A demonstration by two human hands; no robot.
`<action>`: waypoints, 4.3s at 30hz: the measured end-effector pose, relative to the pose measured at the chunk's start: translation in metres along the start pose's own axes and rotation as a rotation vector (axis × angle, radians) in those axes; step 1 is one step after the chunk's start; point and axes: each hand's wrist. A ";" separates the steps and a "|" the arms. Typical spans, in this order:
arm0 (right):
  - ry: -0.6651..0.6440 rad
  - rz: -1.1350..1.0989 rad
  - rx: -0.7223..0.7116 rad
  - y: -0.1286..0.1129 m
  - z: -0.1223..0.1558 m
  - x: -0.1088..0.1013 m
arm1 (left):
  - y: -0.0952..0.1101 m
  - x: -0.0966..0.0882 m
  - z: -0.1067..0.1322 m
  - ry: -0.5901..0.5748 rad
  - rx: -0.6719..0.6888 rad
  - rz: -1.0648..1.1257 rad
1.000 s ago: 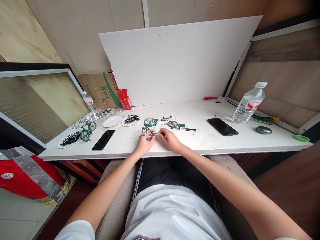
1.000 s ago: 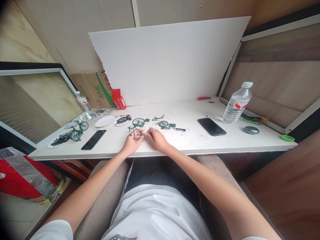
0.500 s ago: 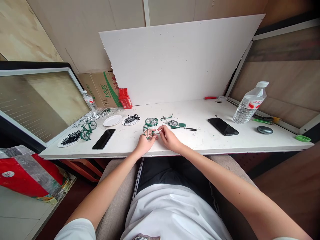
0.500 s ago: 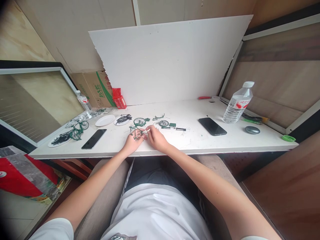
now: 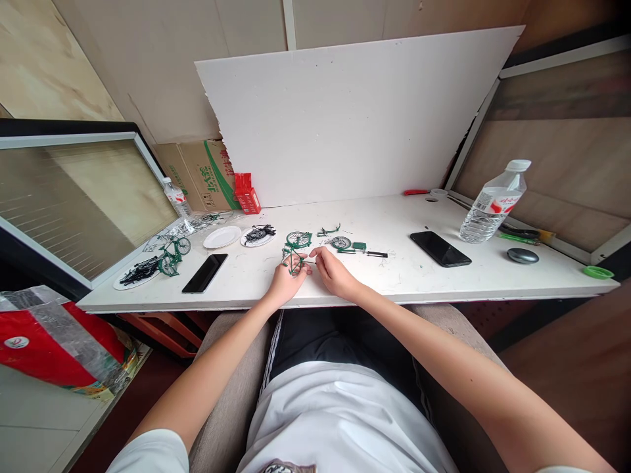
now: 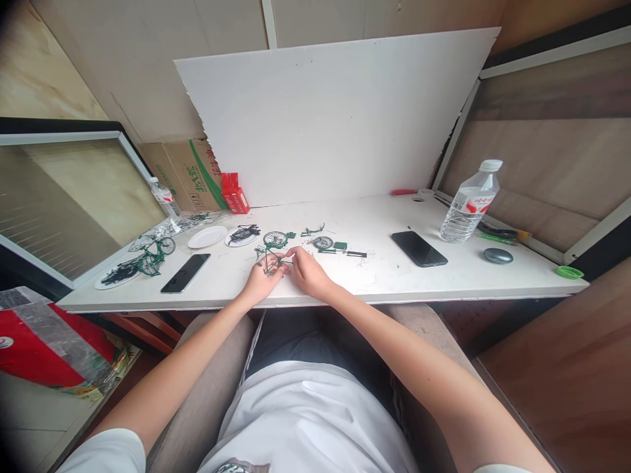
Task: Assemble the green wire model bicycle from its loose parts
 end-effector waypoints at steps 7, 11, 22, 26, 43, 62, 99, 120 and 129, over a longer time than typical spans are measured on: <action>0.014 0.020 -0.016 0.001 0.001 0.001 | 0.001 -0.001 0.000 -0.002 0.007 -0.023; 0.021 0.038 -0.057 0.000 0.001 0.000 | 0.002 0.000 0.000 0.004 0.006 -0.015; -0.041 -0.078 -0.007 0.001 0.001 0.000 | 0.003 0.000 0.000 -0.001 0.025 -0.039; -0.096 -0.114 0.046 -0.001 0.002 -0.002 | 0.001 0.000 0.001 -0.010 0.033 -0.013; 0.005 0.018 -0.085 0.001 0.001 0.002 | 0.009 0.002 0.003 -0.023 0.056 -0.108; 0.092 0.034 -0.003 0.001 -0.003 0.002 | -0.001 -0.003 0.001 0.052 0.038 -0.049; 0.025 0.042 0.029 0.002 -0.001 0.002 | 0.006 0.002 0.004 0.017 0.032 -0.092; 0.072 0.097 -0.077 0.002 -0.001 0.002 | 0.007 0.001 0.003 0.025 0.014 -0.080; 0.055 0.086 -0.096 0.002 -0.001 0.001 | 0.010 0.002 0.003 0.022 0.016 -0.122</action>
Point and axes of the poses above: each hand's wrist, its own z-axis away from the middle knuckle, its own x-axis out of the palm, y = z × x, and after that the axes turned 12 degrees about z, right-handed
